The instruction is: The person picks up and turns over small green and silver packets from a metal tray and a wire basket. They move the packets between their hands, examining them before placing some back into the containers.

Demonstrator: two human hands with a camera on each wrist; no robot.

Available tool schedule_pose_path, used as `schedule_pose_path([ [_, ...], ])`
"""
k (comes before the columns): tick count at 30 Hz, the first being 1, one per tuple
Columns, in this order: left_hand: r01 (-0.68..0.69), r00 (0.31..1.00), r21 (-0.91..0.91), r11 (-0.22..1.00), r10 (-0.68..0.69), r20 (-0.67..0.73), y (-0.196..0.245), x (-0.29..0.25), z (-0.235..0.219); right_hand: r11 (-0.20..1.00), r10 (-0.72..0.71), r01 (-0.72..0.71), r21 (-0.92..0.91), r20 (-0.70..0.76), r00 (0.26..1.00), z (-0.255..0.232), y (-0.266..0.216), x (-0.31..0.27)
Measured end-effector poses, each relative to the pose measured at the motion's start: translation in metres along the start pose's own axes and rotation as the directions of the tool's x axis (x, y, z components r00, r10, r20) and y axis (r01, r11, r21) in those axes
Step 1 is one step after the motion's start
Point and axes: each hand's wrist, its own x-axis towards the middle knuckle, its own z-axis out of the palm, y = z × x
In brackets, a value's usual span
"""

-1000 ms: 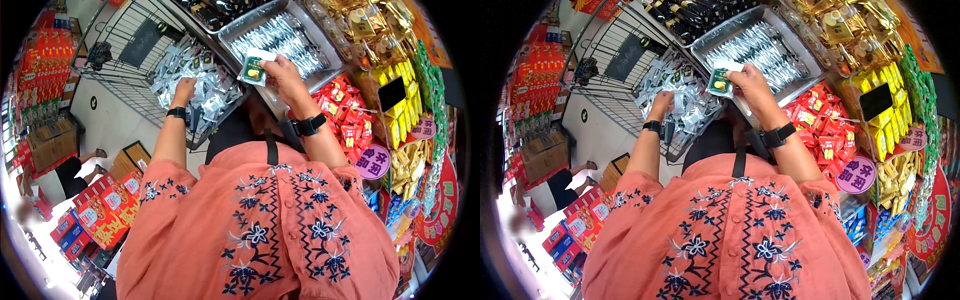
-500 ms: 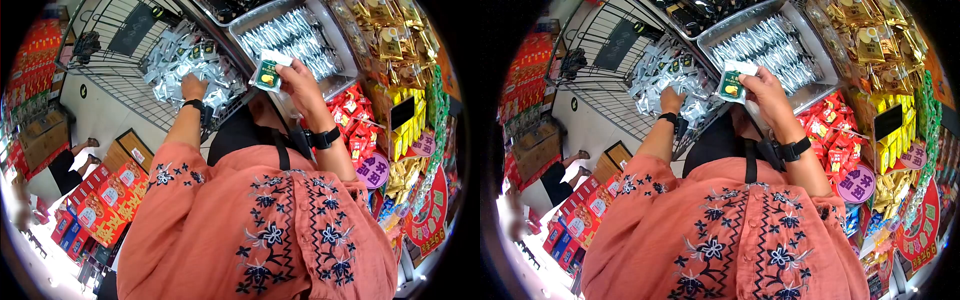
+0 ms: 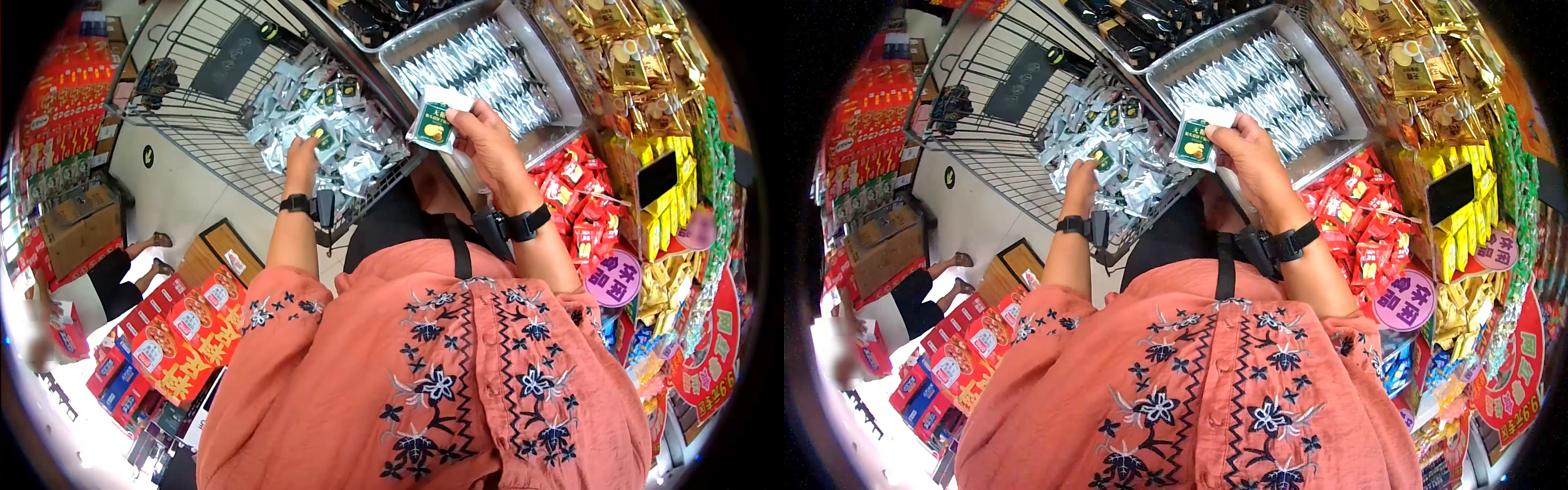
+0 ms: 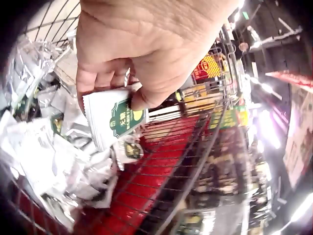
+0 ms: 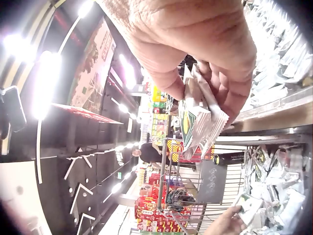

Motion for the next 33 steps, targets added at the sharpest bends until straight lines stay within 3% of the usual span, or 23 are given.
schedule_pose_path([
  [3, -0.053, 0.992, -0.409, 0.911, 0.094, 0.079, 0.045, -0.058, 0.023, 1.000, -0.018, 0.018, 0.005, 0.035, 0.999, 0.004, 0.002, -0.002],
  [7, -0.075, 0.966, -0.525, 0.848, 0.193, 0.174, 0.080, -0.103, 0.040, 0.997, -0.049, 0.046, 0.067, 0.052, 0.997, 0.019, -0.005, -0.015],
  [11, -0.102, 0.949, -0.587, 0.803, 0.255, 0.185, 0.104, -0.141, 0.056, 0.997, -0.060, 0.055, 0.053, 0.106, 0.993, 0.009, 0.005, -0.016],
  [18, -0.149, 0.885, -0.705, 0.693, 0.412, 0.218, 0.128, -0.195, 0.079, 0.972, -0.131, 0.103, 0.213, 0.121, 0.984, 0.002, 0.006, -0.026],
  [19, -0.135, 0.881, -0.697, 0.704, 0.407, 0.240, 0.133, -0.204, 0.085, 0.963, -0.151, 0.133, 0.234, 0.063, 0.987, 0.006, 0.003, -0.029],
  [25, -0.027, 0.837, -0.703, 0.711, 0.401, 0.373, 0.140, -0.243, 0.124, 0.945, -0.121, 0.099, 0.312, 0.053, 0.991, 0.003, -0.002, -0.036],
  [33, -0.117, 0.889, -0.620, 0.776, 0.360, 0.283, 0.126, -0.245, 0.158, 0.902, -0.183, 0.144, 0.407, 0.057, 0.982, -0.001, -0.007, -0.046],
])
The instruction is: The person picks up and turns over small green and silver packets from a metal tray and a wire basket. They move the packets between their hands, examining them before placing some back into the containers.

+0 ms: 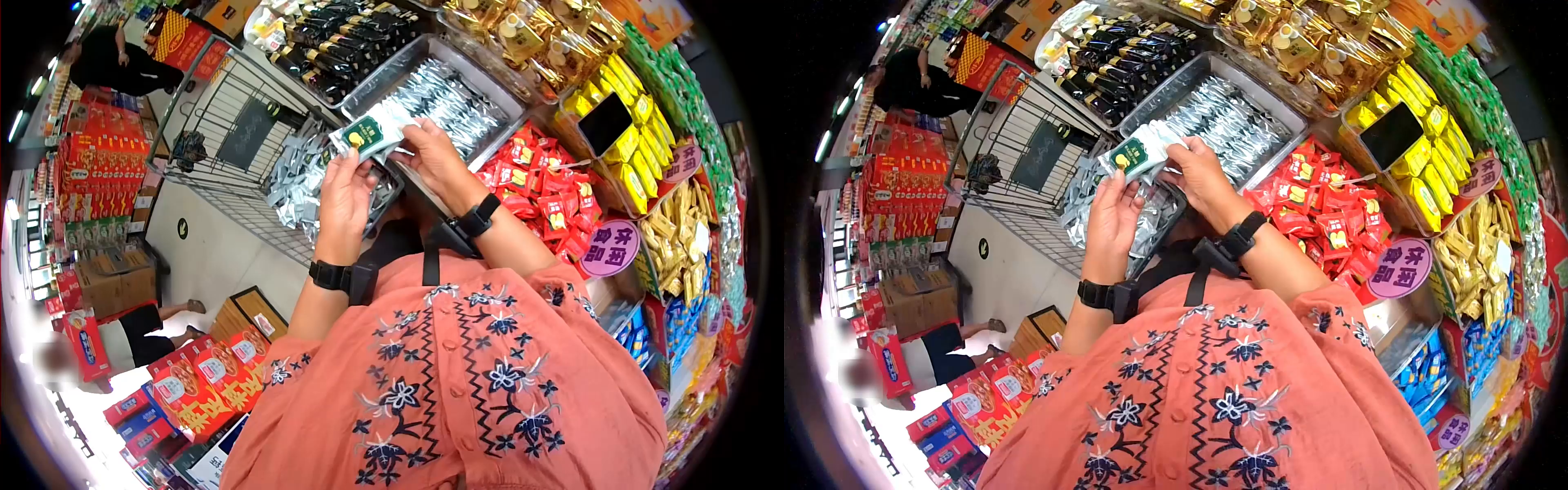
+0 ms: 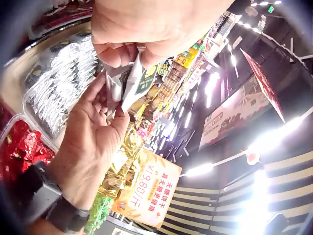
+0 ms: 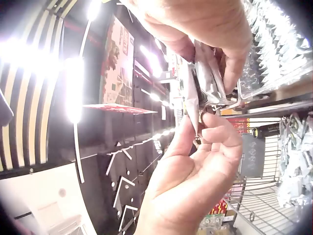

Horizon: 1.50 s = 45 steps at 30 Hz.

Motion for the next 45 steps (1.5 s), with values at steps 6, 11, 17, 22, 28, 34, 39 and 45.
schedule_pose_path([
  [6, 0.011, 0.998, 0.138, 0.990, -0.003, -0.059, -0.012, 0.006, -0.001, 0.992, -0.039, 0.027, 0.120, 0.102, 0.994, -0.007, -0.002, 0.003],
  [11, 0.010, 1.000, 0.283, 0.959, -0.005, -0.016, -0.016, 0.007, 0.002, 1.000, -0.008, 0.007, 0.016, 0.050, 0.999, -0.002, -0.008, -0.001],
  [17, 0.037, 0.998, 0.515, 0.856, -0.059, 0.025, -0.012, 0.002, 0.009, 0.999, -0.011, 0.014, -0.049, 0.064, 0.998, -0.004, -0.005, 0.000],
  [22, -0.199, 0.969, 0.746, 0.636, 0.241, 0.053, 0.012, 0.005, 0.010, 0.998, -0.010, 0.016, -0.069, 0.080, 0.997, -0.009, -0.007, 0.002],
  [28, -0.313, 0.946, 0.766, 0.562, 0.117, 0.301, 0.030, 0.038, 0.006, 0.998, -0.013, 0.020, -0.066, 0.115, 0.993, -0.005, -0.012, 0.001],
  [34, -0.280, 0.891, 0.802, 0.527, -0.168, 0.421, 0.039, 0.057, 0.029, 0.982, 0.000, 0.024, -0.186, 0.125, 0.992, -0.009, -0.026, -0.001],
  [39, -0.318, 0.823, 0.851, 0.417, -0.324, 0.466, 0.027, 0.080, 0.053, 0.928, -0.011, 0.052, -0.368, 0.114, 0.993, -0.029, -0.050, -0.005],
  [45, -0.394, 0.719, 0.878, 0.273, -0.502, 0.479, -0.006, 0.109, 0.059, 0.889, -0.041, 0.078, -0.452, 0.091, 0.995, -0.068, -0.057, -0.015],
])
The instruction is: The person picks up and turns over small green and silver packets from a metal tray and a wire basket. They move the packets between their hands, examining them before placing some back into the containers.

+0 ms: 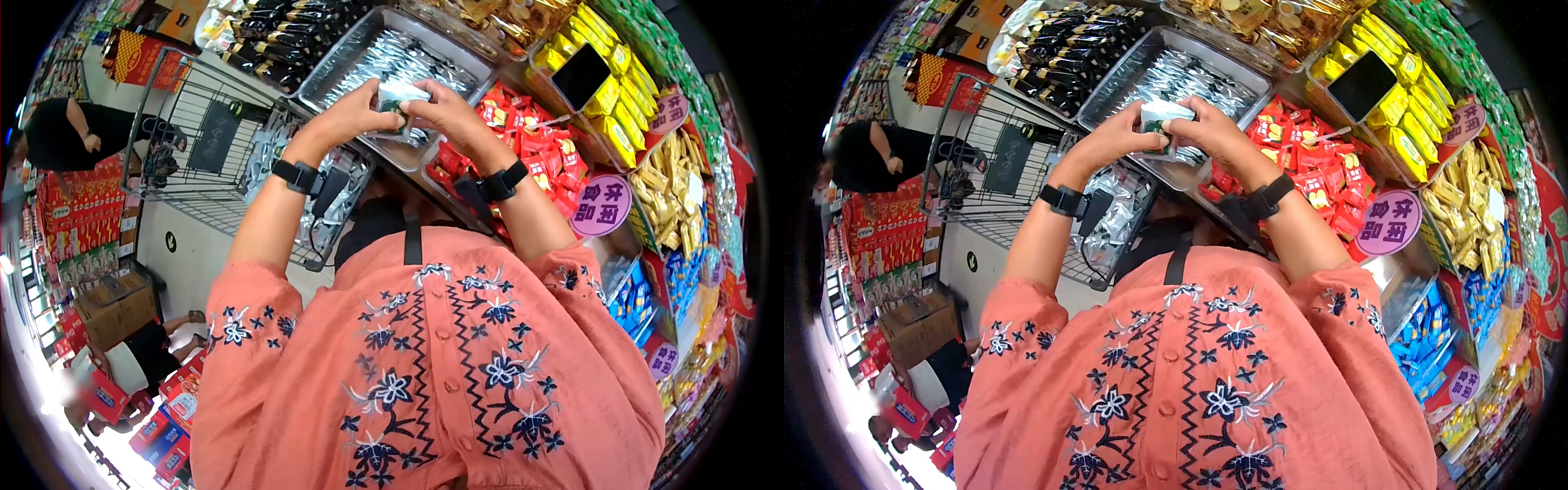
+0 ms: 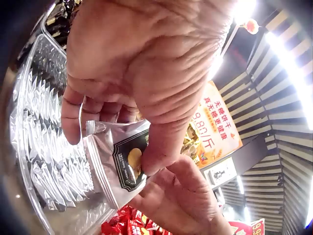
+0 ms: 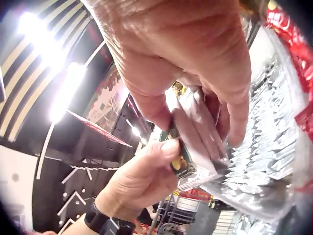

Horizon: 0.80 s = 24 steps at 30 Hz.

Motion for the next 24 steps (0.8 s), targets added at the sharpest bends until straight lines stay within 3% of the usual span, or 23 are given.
schedule_pose_path([
  [1, -0.008, 1.000, 0.044, 0.999, 0.007, 0.017, -0.001, 0.003, 0.001, 0.993, -0.025, 0.024, -0.115, -0.001, 1.000, -0.007, 0.007, 0.003],
  [4, -0.080, 0.997, 0.245, 0.966, 0.073, 0.038, -0.003, 0.009, 0.004, 0.971, 0.076, -0.089, -0.222, -0.065, 0.995, -0.014, 0.005, -0.006],
  [7, -0.173, 0.985, 0.427, 0.888, 0.147, 0.094, -0.009, 0.016, 0.004, 0.917, -0.003, -0.051, -0.394, -0.136, 0.991, -0.022, 0.016, -0.001],
  [10, -0.299, 0.954, 0.659, 0.690, 0.213, 0.209, -0.010, 0.020, 0.007, 0.830, -0.128, 0.014, -0.558, -0.166, 0.978, -0.025, 0.031, 0.001],
  [12, -0.371, 0.929, 0.688, 0.623, 0.251, 0.274, -0.011, 0.022, 0.007, 0.734, -0.221, 0.083, -0.674, -0.122, 0.968, -0.025, 0.040, 0.004],
  [13, -0.405, 0.914, 0.705, 0.583, 0.269, 0.303, -0.015, 0.026, 0.007, 0.690, -0.352, 0.178, -0.702, -0.111, 0.929, -0.020, 0.041, 0.004],
  [17, -0.554, 0.829, 0.737, 0.388, 0.344, 0.442, -0.028, 0.033, 0.013, 0.601, -0.323, 0.187, -0.777, -0.021, 0.946, -0.018, 0.044, 0.014],
  [20, -0.575, 0.815, 0.747, 0.333, 0.310, 0.489, -0.036, 0.037, 0.020, 0.569, -0.285, 0.167, -0.805, -0.002, 0.959, -0.022, 0.061, 0.027],
  [24, -0.572, 0.820, 0.730, 0.375, 0.260, 0.509, -0.039, 0.043, 0.023, 0.555, -0.254, 0.115, -0.824, -0.036, 0.966, -0.018, 0.060, 0.036],
])
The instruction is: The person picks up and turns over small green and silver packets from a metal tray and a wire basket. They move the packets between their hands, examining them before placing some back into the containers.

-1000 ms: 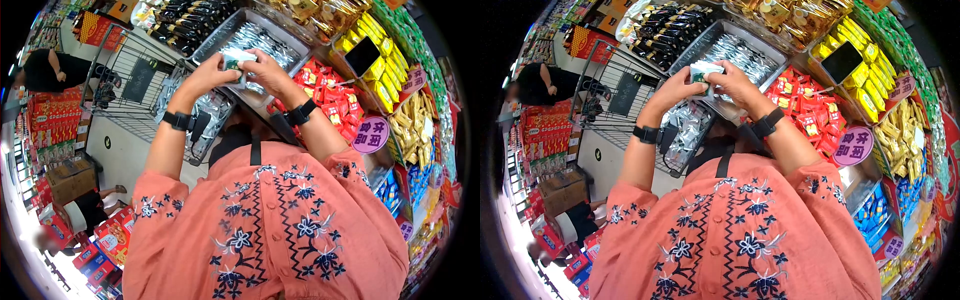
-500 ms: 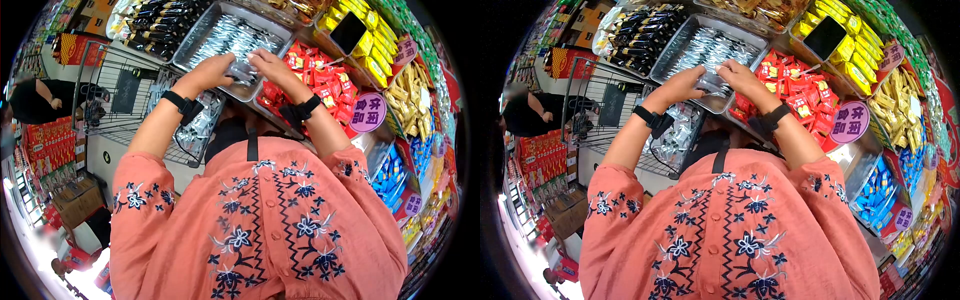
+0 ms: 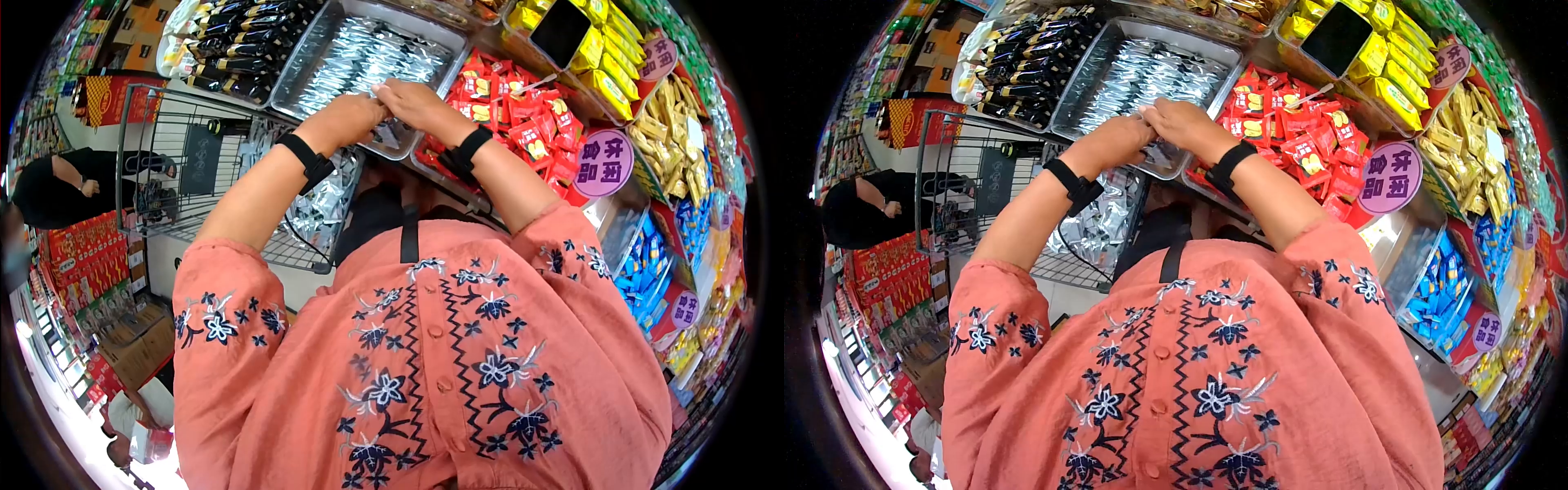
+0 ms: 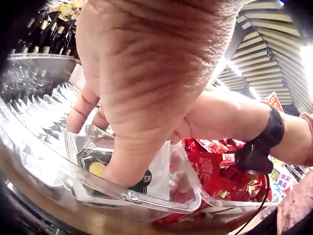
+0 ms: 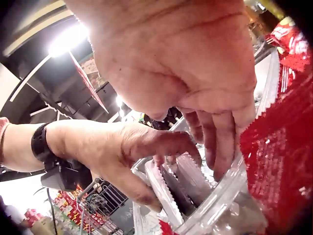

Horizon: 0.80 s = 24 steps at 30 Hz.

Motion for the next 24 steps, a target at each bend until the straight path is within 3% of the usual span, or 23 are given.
schedule_pose_path([
  [2, 0.041, 0.999, -0.072, 0.997, -0.038, 0.038, 0.001, 0.001, -0.001, 1.000, 0.002, -0.002, 0.012, -0.016, 1.000, 0.004, 0.005, 0.006],
  [5, 0.090, 0.984, -0.017, 0.996, -0.086, 0.156, 0.008, 0.013, -0.003, 0.997, 0.021, -0.019, 0.077, -0.022, 1.000, 0.006, 0.008, 0.008],
  [8, 0.056, 0.990, -0.013, 0.998, -0.054, 0.133, 0.002, 0.018, 0.012, 0.999, 0.035, -0.035, 0.018, 0.002, 0.999, 0.003, 0.010, 0.009],
  [11, 0.051, 0.980, 0.011, 0.999, -0.052, 0.192, 0.008, 0.022, 0.006, 0.999, 0.038, -0.038, 0.028, -0.016, 0.999, 0.003, 0.009, 0.008],
  [17, 0.013, 0.991, 0.100, 0.995, -0.026, 0.134, 0.012, 0.024, 0.017, 0.992, 0.090, -0.083, 0.100, -0.065, 0.994, 0.003, 0.009, 0.006],
  [20, 0.029, 0.996, 0.064, 0.998, -0.035, 0.087, 0.007, 0.023, 0.030, 0.991, 0.092, -0.085, 0.102, -0.061, 0.994, 0.001, 0.007, 0.006],
  [23, 0.083, 0.993, -0.129, 0.988, -0.071, 0.095, 0.004, 0.023, 0.028, 0.992, 0.104, -0.100, 0.074, -0.057, 0.993, 0.002, 0.008, 0.006],
  [24, 0.112, 0.984, -0.153, 0.982, -0.088, 0.157, 0.003, 0.025, 0.026, 0.992, 0.108, -0.104, 0.066, -0.061, 0.992, 0.001, 0.008, 0.005],
])
